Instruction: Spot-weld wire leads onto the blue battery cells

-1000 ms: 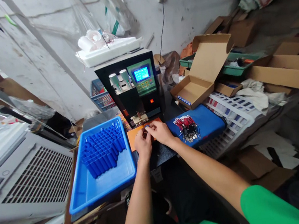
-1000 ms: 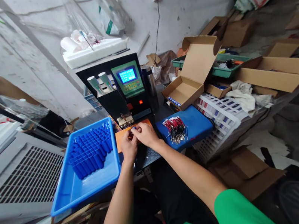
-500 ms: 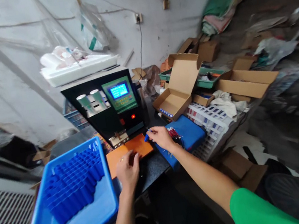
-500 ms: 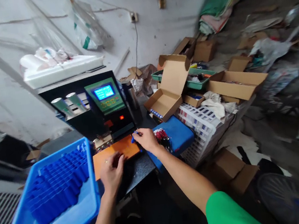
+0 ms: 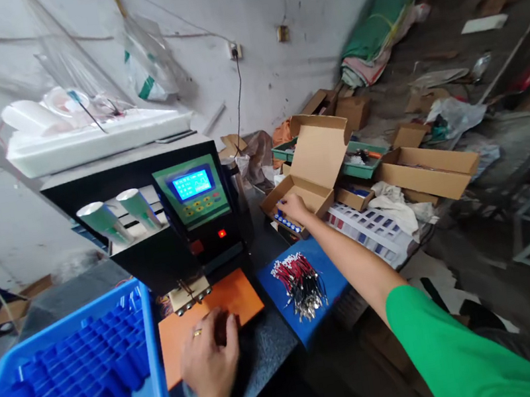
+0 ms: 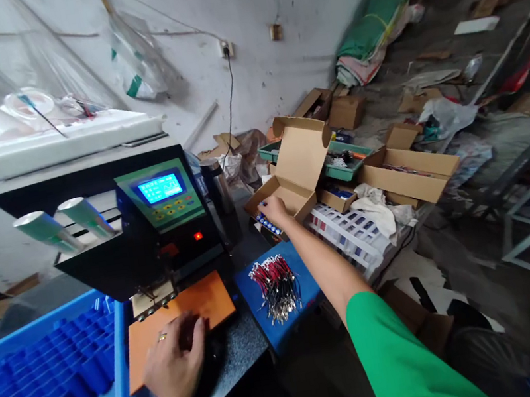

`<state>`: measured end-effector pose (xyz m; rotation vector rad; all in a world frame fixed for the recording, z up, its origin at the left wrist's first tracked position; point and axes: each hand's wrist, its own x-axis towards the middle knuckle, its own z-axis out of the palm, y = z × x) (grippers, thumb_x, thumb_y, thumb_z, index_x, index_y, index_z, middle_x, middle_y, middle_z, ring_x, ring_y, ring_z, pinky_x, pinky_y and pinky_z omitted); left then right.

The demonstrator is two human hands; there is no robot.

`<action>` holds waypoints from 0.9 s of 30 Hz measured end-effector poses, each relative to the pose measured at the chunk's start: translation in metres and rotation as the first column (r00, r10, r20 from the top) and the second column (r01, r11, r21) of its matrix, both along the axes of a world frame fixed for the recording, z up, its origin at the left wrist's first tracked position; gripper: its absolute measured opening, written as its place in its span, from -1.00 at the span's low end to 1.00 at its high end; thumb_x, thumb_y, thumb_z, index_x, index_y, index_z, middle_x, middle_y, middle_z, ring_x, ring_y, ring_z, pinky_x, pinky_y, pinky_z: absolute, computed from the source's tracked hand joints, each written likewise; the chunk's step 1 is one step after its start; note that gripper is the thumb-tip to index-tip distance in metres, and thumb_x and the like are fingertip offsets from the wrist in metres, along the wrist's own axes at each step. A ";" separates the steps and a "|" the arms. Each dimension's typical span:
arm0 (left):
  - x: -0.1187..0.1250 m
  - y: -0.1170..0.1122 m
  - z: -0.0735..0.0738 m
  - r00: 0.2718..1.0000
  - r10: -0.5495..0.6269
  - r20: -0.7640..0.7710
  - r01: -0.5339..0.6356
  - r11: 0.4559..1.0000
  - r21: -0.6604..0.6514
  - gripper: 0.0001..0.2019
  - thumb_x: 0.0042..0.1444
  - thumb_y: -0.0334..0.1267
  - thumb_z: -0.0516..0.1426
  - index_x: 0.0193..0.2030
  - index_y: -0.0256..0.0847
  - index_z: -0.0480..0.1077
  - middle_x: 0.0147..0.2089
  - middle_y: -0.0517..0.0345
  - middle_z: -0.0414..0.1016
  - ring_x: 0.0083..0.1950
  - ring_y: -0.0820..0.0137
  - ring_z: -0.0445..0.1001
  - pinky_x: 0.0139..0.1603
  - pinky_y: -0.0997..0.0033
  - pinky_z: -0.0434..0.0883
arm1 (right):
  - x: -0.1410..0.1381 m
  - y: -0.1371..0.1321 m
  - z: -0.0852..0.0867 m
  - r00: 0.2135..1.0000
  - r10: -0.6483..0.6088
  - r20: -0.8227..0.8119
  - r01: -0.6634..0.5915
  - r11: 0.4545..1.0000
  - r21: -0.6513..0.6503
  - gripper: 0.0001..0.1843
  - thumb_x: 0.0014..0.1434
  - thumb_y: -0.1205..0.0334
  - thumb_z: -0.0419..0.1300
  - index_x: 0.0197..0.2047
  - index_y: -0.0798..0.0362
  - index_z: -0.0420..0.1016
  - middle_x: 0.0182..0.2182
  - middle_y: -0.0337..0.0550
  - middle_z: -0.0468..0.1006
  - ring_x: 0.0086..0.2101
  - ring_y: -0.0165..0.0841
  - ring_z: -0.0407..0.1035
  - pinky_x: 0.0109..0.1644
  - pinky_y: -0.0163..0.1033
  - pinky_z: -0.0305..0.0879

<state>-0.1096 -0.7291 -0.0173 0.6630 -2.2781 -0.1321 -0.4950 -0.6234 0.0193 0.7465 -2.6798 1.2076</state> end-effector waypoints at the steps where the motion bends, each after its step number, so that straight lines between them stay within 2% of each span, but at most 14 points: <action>1: 0.000 0.000 -0.001 1.000 0.002 -0.005 -0.002 1.000 -0.009 -0.70 0.24 0.01 0.11 -0.09 -0.15 0.47 -0.19 0.11 0.61 -0.17 0.25 0.54 -0.19 0.33 0.32 | -0.003 -0.004 -0.004 0.999 0.033 0.012 -0.033 0.999 0.043 -0.80 0.13 0.25 0.23 -0.44 0.13 0.62 -0.46 -0.12 0.62 -0.33 -0.30 0.47 -0.30 -0.34 0.21; 3: 0.000 -0.001 -0.002 1.000 0.002 -0.008 -0.002 1.000 -0.023 -0.70 0.23 0.01 0.12 -0.08 -0.14 0.47 -0.19 0.11 0.61 -0.17 0.26 0.54 -0.20 0.33 0.32 | -0.007 -0.009 -0.012 0.993 0.102 0.061 -0.107 0.990 0.087 -0.78 0.13 0.22 0.22 -0.46 0.14 0.61 -0.50 -0.15 0.58 -0.37 -0.32 0.44 -0.32 -0.34 0.19; 6: 0.000 -0.001 -0.002 1.000 -0.004 -0.013 0.004 0.999 -0.049 -0.70 0.24 0.01 0.12 -0.08 -0.15 0.47 -0.21 0.10 0.60 -0.16 0.24 0.54 -0.20 0.33 0.32 | -0.011 -0.010 -0.019 0.977 0.175 0.124 -0.185 0.980 0.070 -0.66 0.23 0.13 0.14 -0.46 0.15 0.58 -0.54 -0.18 0.54 -0.42 -0.35 0.40 -0.34 -0.34 0.18; 11: -0.002 0.000 -0.002 1.000 -0.007 -0.017 0.006 0.997 -0.073 -0.69 0.24 0.00 0.11 -0.08 -0.17 0.47 -0.24 0.08 0.59 -0.18 0.22 0.53 -0.22 0.31 0.31 | -0.014 -0.014 -0.021 0.950 0.282 0.136 -0.296 0.950 0.101 -0.51 0.38 0.04 0.00 -0.44 0.15 0.53 -0.40 -0.08 0.60 -0.32 -0.31 0.44 -0.24 -0.33 0.21; 19: -0.002 0.002 -0.004 1.000 0.003 -0.001 -0.003 0.997 -0.071 -0.70 0.23 0.00 0.13 -0.07 -0.16 0.48 -0.23 0.09 0.59 -0.17 0.22 0.52 -0.19 0.30 0.30 | -0.018 -0.021 -0.028 0.947 0.288 0.144 -0.312 0.930 0.192 -0.39 0.40 -0.11 -0.04 -0.38 0.15 0.59 -0.38 0.00 0.62 -0.25 -0.20 0.49 -0.12 -0.26 0.29; 23: -0.004 0.003 -0.003 1.000 0.016 0.009 -0.015 0.998 -0.068 -0.69 0.24 0.00 0.11 -0.07 -0.17 0.48 -0.23 0.08 0.59 -0.18 0.21 0.51 -0.19 0.29 0.28 | -0.014 -0.016 -0.018 0.950 0.272 0.153 -0.303 0.921 0.242 -0.39 0.42 -0.11 -0.06 -0.28 0.19 0.62 -0.24 0.12 0.65 -0.16 -0.15 0.52 -0.08 -0.24 0.31; 27: -0.005 0.005 -0.001 0.999 0.021 0.033 -0.020 0.999 -0.033 -0.66 0.24 0.02 0.09 -0.07 -0.18 0.47 -0.21 0.05 0.59 -0.17 0.20 0.50 -0.18 0.28 0.27 | -0.003 -0.003 0.004 0.961 0.258 0.102 -0.276 0.926 0.257 -0.44 0.43 -0.05 -0.05 -0.10 0.22 0.60 -0.07 0.19 0.62 -0.07 -0.13 0.50 0.00 -0.22 0.30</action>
